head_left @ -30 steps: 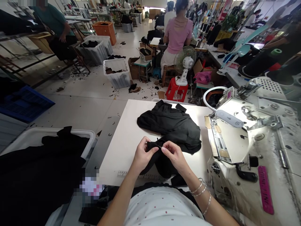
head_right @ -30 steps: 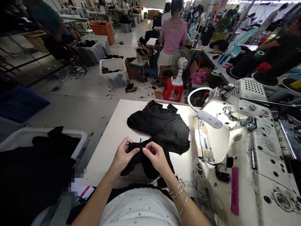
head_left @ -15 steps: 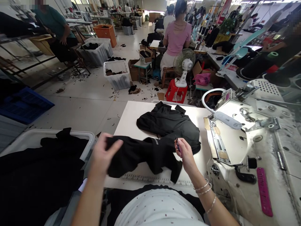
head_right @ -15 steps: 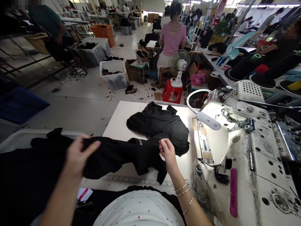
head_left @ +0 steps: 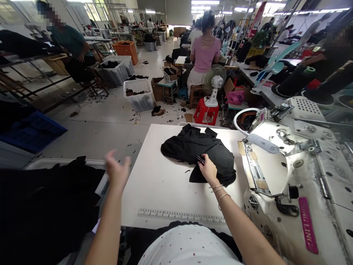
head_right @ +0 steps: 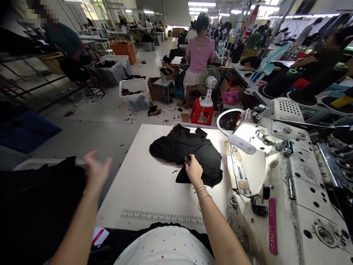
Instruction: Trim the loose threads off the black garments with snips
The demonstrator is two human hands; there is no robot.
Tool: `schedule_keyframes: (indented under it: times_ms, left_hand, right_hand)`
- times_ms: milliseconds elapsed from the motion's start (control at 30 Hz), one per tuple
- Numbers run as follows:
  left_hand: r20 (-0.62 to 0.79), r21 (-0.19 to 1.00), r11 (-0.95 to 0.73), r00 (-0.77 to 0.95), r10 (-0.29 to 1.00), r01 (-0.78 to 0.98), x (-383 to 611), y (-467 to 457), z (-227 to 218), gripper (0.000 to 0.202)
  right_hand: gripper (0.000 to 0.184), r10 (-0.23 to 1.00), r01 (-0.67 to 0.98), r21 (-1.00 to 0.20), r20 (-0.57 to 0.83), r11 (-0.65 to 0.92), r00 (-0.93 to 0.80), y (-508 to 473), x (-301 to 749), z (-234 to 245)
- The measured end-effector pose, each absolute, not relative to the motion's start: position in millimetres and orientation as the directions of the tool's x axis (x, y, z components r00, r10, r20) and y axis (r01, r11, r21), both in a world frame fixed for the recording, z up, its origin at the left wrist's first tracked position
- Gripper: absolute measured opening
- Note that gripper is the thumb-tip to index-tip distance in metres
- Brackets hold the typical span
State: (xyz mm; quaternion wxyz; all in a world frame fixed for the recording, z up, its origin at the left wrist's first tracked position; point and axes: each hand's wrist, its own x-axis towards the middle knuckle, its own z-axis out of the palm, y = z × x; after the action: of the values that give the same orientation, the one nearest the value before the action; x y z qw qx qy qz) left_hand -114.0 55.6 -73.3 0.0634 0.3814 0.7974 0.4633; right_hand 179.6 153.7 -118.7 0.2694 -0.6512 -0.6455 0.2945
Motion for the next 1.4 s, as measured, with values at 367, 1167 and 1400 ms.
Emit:
schedule_keyframes:
  times_ms: [367,1167,1400]
  left_hand:
    - [0.070,0.621,0.017,-0.077,0.995,0.784,-43,128,-102,0.045]
    - [-0.047,0.577,0.102,-0.092,0.995,0.810,-37,64,-133,0.021]
    - [0.090,0.645,-0.081,0.030,0.995,0.760,-27,58,-107,0.014]
  right_hand:
    - [0.006,0.926,0.581,-0.773,0.025,0.257,-0.377,133,206,-54]
    - [0.040,0.949,0.644,-0.727,0.035,0.238,-0.312,93,170,-120]
    - [0.020,0.957,0.559,-0.813,-0.009,0.162,-0.289,105,183,-125]
